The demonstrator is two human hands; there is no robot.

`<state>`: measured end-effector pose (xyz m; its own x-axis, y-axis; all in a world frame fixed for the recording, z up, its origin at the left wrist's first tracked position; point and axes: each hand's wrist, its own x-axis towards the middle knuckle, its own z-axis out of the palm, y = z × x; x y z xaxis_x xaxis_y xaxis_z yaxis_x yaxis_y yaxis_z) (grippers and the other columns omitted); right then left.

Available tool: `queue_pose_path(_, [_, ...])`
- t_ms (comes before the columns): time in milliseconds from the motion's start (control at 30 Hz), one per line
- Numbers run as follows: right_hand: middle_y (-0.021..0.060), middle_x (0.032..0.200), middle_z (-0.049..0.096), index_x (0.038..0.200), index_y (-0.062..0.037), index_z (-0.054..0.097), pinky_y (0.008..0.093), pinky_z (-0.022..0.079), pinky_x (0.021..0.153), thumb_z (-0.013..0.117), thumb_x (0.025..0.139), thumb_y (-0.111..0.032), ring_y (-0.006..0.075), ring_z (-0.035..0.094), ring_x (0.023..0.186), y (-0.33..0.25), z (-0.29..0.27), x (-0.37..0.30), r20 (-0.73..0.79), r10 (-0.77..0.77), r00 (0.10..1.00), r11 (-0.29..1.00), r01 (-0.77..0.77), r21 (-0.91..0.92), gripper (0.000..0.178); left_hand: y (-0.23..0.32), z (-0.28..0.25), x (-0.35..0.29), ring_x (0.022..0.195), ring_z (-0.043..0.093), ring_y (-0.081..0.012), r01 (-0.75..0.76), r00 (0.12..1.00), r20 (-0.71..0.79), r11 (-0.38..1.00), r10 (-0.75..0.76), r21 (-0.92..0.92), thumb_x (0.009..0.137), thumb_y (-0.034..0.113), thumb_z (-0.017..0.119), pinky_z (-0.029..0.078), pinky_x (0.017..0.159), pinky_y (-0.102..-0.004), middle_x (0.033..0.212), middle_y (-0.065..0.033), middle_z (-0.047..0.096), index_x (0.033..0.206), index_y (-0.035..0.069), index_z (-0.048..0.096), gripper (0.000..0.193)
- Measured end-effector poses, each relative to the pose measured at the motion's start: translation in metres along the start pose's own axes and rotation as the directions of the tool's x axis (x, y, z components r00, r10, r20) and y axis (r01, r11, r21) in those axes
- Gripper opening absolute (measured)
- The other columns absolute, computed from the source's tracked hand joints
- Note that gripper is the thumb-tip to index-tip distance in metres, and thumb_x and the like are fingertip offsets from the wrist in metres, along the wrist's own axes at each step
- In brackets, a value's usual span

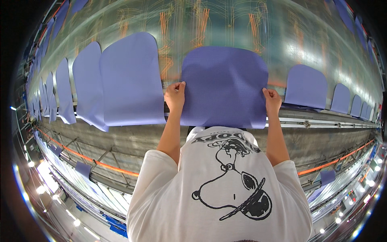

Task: The person repeatedly folds purple fabric pieces on a metal workbench. They smooth each piece, fold it in half, and place it back on the bench, continuing the process across multiple items.

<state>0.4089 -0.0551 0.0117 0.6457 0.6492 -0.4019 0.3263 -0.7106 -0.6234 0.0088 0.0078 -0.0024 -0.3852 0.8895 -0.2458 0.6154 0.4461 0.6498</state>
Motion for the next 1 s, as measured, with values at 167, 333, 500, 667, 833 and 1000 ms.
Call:
queue_pose_path(167, [0.0023, 0.079, 0.07, 0.097, -0.0024, 0.076, 0.0294, 0.048, 0.069, 0.082, 0.088, -0.033, 0.0108, 0.059, 0.071, 0.015, 0.004, 0.007, -0.005, -0.016, 1.0, 1.0, 0.016, 0.011, 0.033, 0.0, -0.002, 0.002, 0.077, 0.072, -0.0288, 0.043, 0.998, 0.036, 0.999, -0.043, -0.006, 0.089, 0.036, 0.076, 0.056, 0.076, -0.0399, 0.084, -0.0138, 0.075, 0.095, 0.003, 0.079, 0.034])
queue_pose_path(333, [0.0042, 0.082, 0.072, 0.098, -0.0019, 0.077, 0.0297, 0.051, 0.072, 0.082, 0.088, -0.033, 0.0127, 0.063, 0.074, 0.014, 0.004, 0.007, -0.023, -0.048, 0.999, 0.998, 0.047, -0.048, 0.033, 0.01, -0.004, -0.001, 0.077, 0.072, -0.0281, 0.05, 0.999, 0.014, 0.999, -0.05, -0.004, 0.089, 0.036, 0.076, 0.056, 0.076, -0.0392, 0.084, -0.0139, 0.075, 0.096, 0.003, 0.079, 0.034])
queue_pose_path(500, [0.0086, 0.086, 0.076, 0.098, -0.0029, 0.077, 0.0346, 0.055, 0.075, 0.082, 0.087, -0.038, 0.0192, 0.07, 0.078, 0.017, 0.003, 0.008, -0.024, -0.043, 0.999, 0.999, 0.042, -0.035, 0.037, 0.011, -0.003, 0.001, 0.08, 0.073, -0.0279, 0.078, 0.996, 0.033, 0.997, -0.079, 0.023, 0.089, 0.036, 0.076, 0.056, 0.078, -0.0391, 0.086, -0.0137, 0.076, 0.096, 0.003, 0.08, 0.033])
queue_pose_path(667, [0.0089, 0.086, 0.076, 0.097, -0.0034, 0.077, 0.0353, 0.055, 0.074, 0.081, 0.086, -0.04, 0.0205, 0.071, 0.078, 0.013, 0.003, 0.007, -0.011, -0.033, 0.999, 0.996, 0.033, -0.082, 0.039, 0.005, -0.001, 0.001, 0.083, 0.073, -0.0284, 0.058, 0.998, 0.019, 0.998, -0.058, 0.006, 0.089, 0.037, 0.076, 0.056, 0.08, -0.0395, 0.088, -0.0144, 0.076, 0.096, 0.002, 0.079, 0.035])
queue_pose_path(833, [0.0072, 0.082, 0.074, 0.095, -0.0025, 0.076, 0.0356, 0.054, 0.072, 0.082, 0.085, -0.04, 0.0188, 0.068, 0.075, 0.015, 0.004, 0.007, -0.026, -0.035, 0.999, 0.998, 0.034, -0.056, 0.04, 0.002, -0.004, 0.004, 0.083, 0.073, -0.0293, 0.051, 0.996, 0.068, 0.997, -0.055, 0.061, 0.09, 0.037, 0.075, 0.056, 0.079, -0.0425, 0.088, -0.0123, 0.075, 0.101, 0.004, 0.077, 0.035])
queue_pose_path(1000, [0.0114, 0.102, 0.074, 0.111, -0.0053, 0.073, 0.0424, 0.053, 0.086, 0.079, 0.087, -0.038, 0.028, 0.07, 0.096, -0.007, -0.003, 0.002, 0.016, 0.066, 0.998, 0.964, -0.059, -0.259, 0.041, 0.029, -0.001, 0.002, 0.105, 0.067, -0.033, -0.182, 0.982, 0.118, 0.882, 0.144, 0.435, 0.093, 0.025, 0.069, 0.053, 0.092, -0.0449, 0.114, -0.0137, 0.069, 0.126, 0.007, 0.066, 0.037])
